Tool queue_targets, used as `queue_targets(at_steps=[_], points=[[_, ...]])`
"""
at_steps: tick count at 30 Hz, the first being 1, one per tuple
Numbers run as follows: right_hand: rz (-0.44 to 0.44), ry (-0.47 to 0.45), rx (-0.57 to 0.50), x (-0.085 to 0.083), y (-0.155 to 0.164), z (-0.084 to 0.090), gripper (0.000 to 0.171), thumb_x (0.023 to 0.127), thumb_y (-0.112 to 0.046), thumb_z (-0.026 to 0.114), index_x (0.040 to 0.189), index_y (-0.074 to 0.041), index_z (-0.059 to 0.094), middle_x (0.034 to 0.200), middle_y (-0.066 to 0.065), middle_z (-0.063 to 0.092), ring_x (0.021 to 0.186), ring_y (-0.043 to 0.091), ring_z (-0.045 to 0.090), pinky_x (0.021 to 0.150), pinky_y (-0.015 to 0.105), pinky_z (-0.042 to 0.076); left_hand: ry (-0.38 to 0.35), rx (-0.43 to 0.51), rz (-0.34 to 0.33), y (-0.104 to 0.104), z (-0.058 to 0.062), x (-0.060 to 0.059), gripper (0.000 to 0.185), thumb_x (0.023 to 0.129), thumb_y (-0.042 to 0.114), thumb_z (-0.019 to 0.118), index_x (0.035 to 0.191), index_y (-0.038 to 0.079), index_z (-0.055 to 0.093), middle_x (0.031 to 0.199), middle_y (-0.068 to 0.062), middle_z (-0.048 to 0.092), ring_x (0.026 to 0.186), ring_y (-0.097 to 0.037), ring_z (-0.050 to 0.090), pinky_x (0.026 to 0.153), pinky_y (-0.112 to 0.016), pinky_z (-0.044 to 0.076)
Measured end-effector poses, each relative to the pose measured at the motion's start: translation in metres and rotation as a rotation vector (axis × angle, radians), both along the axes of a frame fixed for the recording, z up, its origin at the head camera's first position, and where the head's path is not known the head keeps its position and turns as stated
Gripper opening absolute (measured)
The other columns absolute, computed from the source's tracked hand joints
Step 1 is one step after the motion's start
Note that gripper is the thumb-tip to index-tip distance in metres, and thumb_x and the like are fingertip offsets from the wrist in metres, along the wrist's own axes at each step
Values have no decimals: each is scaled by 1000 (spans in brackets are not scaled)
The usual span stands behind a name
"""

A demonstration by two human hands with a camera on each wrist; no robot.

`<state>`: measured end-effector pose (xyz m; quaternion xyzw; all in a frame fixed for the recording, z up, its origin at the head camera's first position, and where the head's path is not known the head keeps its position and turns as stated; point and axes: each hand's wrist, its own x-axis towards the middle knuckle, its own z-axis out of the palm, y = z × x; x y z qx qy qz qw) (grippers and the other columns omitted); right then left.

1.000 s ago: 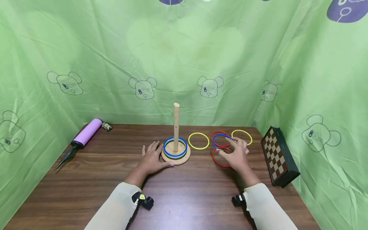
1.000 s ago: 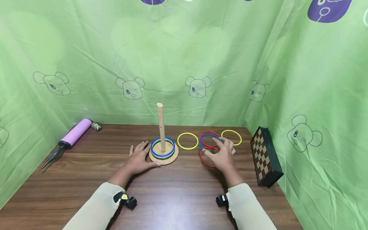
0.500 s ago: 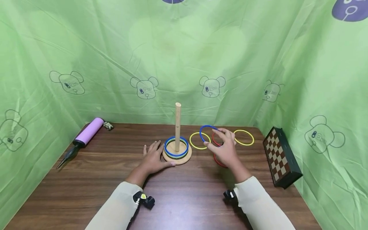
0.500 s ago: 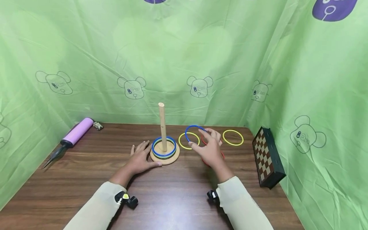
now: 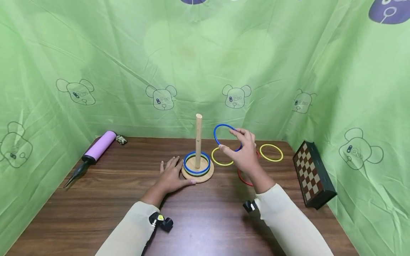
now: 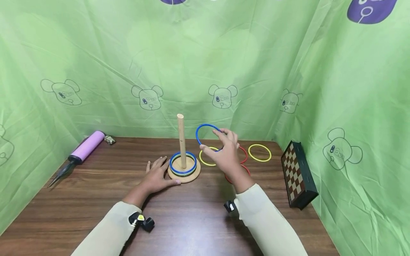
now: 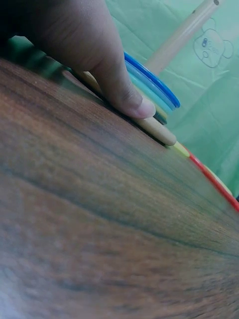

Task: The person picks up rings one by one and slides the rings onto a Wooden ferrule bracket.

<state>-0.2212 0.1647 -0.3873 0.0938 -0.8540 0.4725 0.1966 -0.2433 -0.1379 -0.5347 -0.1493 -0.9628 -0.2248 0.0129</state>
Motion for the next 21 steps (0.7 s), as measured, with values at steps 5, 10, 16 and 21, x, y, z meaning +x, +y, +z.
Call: queue_targets(at_steps=[5, 10, 16, 21], points=[[24, 99, -37, -3, -13, 12, 75, 84, -34, 93, 151, -14, 67, 156, 13, 51, 151, 34, 33, 119, 63, 35, -7, -2, -2, -1, 0, 0, 123, 79, 87, 76, 167, 6, 45, 177, -24, 33, 168, -44, 24, 130, -81, 6], [56, 175, -47, -6, -26, 18, 78, 85, -32, 93, 154, -12, 64, 155, 16, 50, 146, 36, 36, 114, 61, 39, -10, 7, -4, -1, 0, 1, 123, 79, 86, 76, 166, 5, 45, 177, -24, 34, 168, -45, 24, 130, -81, 6], [96, 214, -67, -10, -41, 21, 81, 86, -35, 90, 157, -12, 59, 157, 18, 46, 149, 35, 35, 117, 65, 41, -4, 4, -5, -1, 0, 0, 123, 80, 86, 76, 167, 6, 44, 177, -24, 34, 168, -45, 24, 130, -81, 6], [128, 225, -80, -10, -53, 23, 81, 87, -36, 88, 158, -12, 57, 159, 17, 44, 151, 34, 34, 119, 66, 38, -9, 4, -6, -1, 0, 0, 123, 80, 86, 76, 167, 5, 44, 177, -24, 33, 168, -45, 24, 130, -81, 4]])
